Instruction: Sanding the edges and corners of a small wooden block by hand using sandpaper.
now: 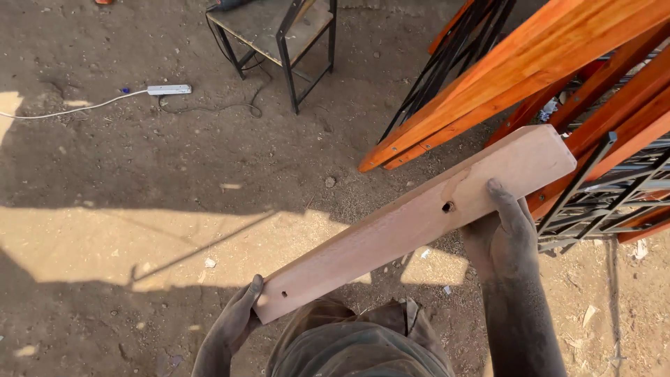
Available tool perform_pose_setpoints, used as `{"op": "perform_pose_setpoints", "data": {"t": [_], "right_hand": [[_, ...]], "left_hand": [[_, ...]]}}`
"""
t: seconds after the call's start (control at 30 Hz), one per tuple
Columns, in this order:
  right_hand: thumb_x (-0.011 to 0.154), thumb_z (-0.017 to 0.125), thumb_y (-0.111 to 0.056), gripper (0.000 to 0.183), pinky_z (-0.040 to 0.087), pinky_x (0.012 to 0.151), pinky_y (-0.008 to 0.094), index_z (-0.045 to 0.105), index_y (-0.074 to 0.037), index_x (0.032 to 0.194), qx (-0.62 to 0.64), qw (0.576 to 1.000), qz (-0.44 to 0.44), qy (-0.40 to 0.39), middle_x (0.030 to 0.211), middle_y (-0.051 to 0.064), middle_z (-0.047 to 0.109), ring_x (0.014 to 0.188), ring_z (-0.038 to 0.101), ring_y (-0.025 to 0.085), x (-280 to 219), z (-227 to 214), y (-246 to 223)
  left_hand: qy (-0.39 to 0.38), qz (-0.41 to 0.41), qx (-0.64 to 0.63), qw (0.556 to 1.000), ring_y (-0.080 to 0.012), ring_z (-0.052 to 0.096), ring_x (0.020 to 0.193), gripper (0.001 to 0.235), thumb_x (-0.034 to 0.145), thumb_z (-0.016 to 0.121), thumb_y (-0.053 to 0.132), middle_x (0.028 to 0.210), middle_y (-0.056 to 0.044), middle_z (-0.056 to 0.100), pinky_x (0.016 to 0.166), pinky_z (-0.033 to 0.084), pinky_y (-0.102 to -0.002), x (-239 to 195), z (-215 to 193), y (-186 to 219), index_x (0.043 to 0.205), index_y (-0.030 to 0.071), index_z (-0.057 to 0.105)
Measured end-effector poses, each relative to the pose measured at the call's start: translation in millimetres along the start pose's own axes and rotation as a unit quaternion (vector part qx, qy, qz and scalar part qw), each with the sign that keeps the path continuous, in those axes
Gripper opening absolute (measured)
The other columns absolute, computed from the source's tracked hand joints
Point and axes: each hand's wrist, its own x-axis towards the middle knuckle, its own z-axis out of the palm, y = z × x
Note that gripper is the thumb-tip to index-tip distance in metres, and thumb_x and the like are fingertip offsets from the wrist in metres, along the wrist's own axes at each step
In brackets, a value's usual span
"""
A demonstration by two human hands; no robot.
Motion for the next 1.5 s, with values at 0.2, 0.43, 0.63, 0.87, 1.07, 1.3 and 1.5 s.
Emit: {"op": "perform_pose_setpoints", "data": {"t": [0.2, 0.43, 0.63, 0.87, 1.07, 1.3, 1.5], "right_hand": [[0.084, 0.063, -0.043, 0.064, 0.054, 0.074, 0.064, 0.045, -0.013, 0.138, -0.062, 0.996, 0.063, 0.011, 0.113, 0.013, 0.058, 0.107, 0.06, 0.036, 36, 63, 34], [0.086, 0.043, -0.028, 0.073, 0.048, 0.092, 0.064, 0.038, 0.001, 0.152, -0.09, 0.993, 0.069, 0.036, 0.144, 0.025, 0.053, 0.126, 0.056, 0.047, 109, 104, 25], [0.094, 0.064, -0.036, 0.045, 0.063, 0.092, 0.055, 0.062, 0.007, 0.083, -0.191, 0.975, 0.045, 0.106, 0.107, 0.022, 0.071, 0.115, 0.073, 0.04, 186, 112, -29], [0.106, 0.08, -0.022, 0.09, 0.044, 0.109, 0.071, 0.016, -0.007, 0.167, 0.15, 0.911, -0.05, -0.381, 0.165, 0.022, 0.033, 0.146, 0.04, 0.049, 355, 136, -69], [0.08, 0.078, -0.079, 0.107, 0.045, 0.116, 0.06, 0.038, -0.012, 0.152, -0.108, 0.963, -0.221, -0.113, 0.145, 0.014, 0.049, 0.136, 0.049, 0.034, 440, 230, -78], [0.09, 0.07, -0.046, 0.093, 0.038, 0.116, 0.065, 0.024, -0.01, 0.162, 0.008, 0.966, -0.257, -0.023, 0.162, 0.02, 0.031, 0.147, 0.034, 0.041, 558, 290, -65], [0.1, 0.077, -0.001, 0.084, 0.03, 0.115, 0.071, 0.025, 0.002, 0.165, 0.294, 0.929, -0.184, -0.132, 0.165, 0.031, 0.03, 0.148, 0.031, 0.05, 666, 351, -88]], "left_hand": [[0.113, 0.039, -0.004, 0.993, -0.028, 0.06, 0.107, 0.056, 0.099, 0.055, 0.041, 0.12, -0.014, 0.062, 0.091, 0.055, -0.047, 31, -27, 118, 0.139, 0.003, 0.064], [0.112, 0.267, 0.611, 0.737, -0.0061, 0.068, 0.041, 0.062, 0.096, 0.054, -0.003, 0.053, 0.001, 0.074, 0.057, 0.068, -0.021, 215, -49, 142, 0.153, 0.016, 0.041], [0.155, 0.033, 0.092, 0.983, -0.0303, 0.067, 0.093, 0.047, 0.101, 0.055, 0.042, 0.103, -0.016, 0.076, 0.087, 0.049, -0.042, 132, 109, 263, 0.113, 0.002, 0.074], [-0.029, 0.032, 0.088, 0.995, -0.0248, 0.061, 0.055, 0.053, 0.098, 0.057, 0.047, 0.067, -0.012, 0.065, 0.048, 0.049, -0.036, 165, 202, 397, 0.088, -0.001, 0.077], [-0.061, 0.011, 0.303, 0.951, -0.0233, 0.059, 0.093, 0.062, 0.092, 0.045, 0.067, 0.106, -0.011, 0.065, 0.075, 0.044, -0.034, 275, 274, 483, 0.107, 0.013, 0.07], [-0.181, 0.056, 0.333, 0.924, 0.0021, 0.053, 0.128, 0.046, 0.093, 0.054, 0.05, 0.132, 0.013, 0.068, 0.113, 0.033, -0.018, 308, 386, 637, 0.126, 0.025, 0.073], [-0.376, 0.19, 0.551, 0.721, -0.0266, 0.061, 0.11, 0.064, 0.088, 0.049, 0.062, 0.122, -0.011, 0.061, 0.086, 0.053, -0.044, 286, 481, 801, 0.129, 0.013, 0.045]]}}
